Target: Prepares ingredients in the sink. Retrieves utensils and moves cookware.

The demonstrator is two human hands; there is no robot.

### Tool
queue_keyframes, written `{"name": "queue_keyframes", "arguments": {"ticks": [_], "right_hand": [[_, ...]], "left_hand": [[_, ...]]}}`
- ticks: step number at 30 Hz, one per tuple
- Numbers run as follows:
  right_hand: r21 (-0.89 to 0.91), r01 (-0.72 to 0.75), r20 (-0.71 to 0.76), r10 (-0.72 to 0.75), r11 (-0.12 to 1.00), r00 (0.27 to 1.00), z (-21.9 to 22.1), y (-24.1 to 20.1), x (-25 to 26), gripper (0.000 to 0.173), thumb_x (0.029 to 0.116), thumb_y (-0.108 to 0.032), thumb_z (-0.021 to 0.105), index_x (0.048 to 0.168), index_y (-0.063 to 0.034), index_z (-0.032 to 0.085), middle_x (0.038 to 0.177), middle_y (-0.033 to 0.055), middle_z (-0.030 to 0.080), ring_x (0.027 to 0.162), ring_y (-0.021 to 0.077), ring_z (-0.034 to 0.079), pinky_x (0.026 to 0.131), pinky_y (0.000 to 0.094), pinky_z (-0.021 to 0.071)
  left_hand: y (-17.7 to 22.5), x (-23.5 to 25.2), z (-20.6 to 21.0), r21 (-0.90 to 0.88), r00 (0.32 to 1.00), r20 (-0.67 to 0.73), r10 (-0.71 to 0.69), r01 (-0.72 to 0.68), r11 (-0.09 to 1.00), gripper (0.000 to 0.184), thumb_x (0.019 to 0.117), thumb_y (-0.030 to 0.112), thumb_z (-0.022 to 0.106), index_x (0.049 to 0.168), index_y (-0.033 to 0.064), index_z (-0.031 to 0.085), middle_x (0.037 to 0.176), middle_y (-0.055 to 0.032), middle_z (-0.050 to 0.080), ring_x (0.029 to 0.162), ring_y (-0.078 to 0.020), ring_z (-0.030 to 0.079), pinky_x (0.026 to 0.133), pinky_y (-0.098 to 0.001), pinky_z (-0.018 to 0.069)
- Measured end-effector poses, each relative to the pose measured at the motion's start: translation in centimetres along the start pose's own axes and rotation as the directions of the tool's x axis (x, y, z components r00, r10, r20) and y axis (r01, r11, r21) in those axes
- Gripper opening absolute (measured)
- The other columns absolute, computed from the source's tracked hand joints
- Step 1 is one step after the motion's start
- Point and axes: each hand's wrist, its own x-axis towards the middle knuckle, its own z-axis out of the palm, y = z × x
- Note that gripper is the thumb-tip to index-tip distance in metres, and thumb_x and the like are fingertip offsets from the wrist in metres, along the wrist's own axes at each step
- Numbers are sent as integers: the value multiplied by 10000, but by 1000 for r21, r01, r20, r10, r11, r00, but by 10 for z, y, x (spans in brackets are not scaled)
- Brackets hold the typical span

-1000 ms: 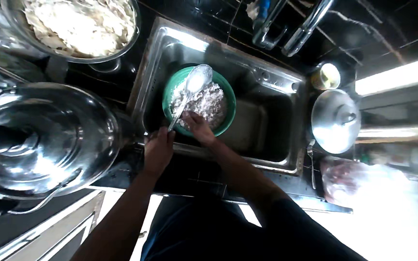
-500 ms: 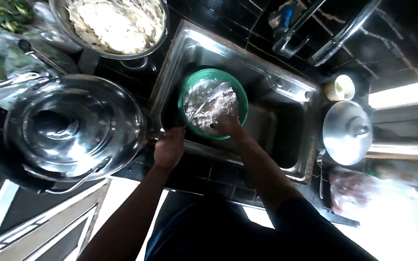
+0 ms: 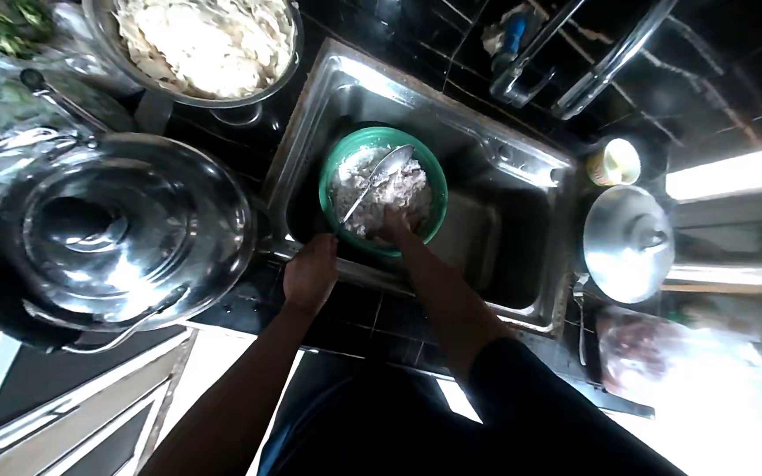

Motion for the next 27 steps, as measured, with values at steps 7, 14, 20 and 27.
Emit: {"name": "queue_keyframes", "arguments": {"ticks": [7, 14, 20, 27], "right_hand": [[197, 114, -79, -100, 974, 992, -34, -3, -10, 440, 990, -195, 661, 1338, 65, 589, 1369, 294, 585, 1291, 439, 554, 1079, 598, 436], [341, 142, -183, -83, 929, 980, -58, -12, 1, 392, 1042, -274, 586, 1280, 36, 620, 1257, 280, 641, 1179, 426, 622, 996, 613, 486], [254, 80, -220, -23, 964, 975, -64, -19, 2, 387, 1049, -320, 555, 1203, 14, 677, 1232, 259, 669, 1174, 429, 633, 970, 645, 488], [217, 58, -157, -24, 974, 987, -39, 35, 9, 1010, 826, -538, 817, 1616, -188, 295, 1661, 316, 129, 1485, 562, 220, 1095, 675, 399]], "left_hand": [[-7, -3, 10, -2, 985, -141, 99, -101, 995, 341, 1106, 223, 460, 1252, -31, 634, 1094, -270, 703, 942, -470, 718, 767, -627, 565], [-10, -3, 12, -10, 982, -153, 108, -111, 994, 350, 1110, 234, 446, 1247, -34, 625, 1097, -270, 694, 957, -471, 709, 781, -616, 564], [-7, -4, 9, -50, 988, -144, 62, -70, 996, 329, 1096, 218, 481, 1272, -20, 625, 1060, -273, 706, 949, -479, 711, 789, -630, 561], [-10, -2, 11, -66, 981, -166, 98, -110, 992, 332, 1102, 208, 465, 1245, -39, 636, 1092, -272, 698, 962, -465, 713, 804, -613, 567]]}}
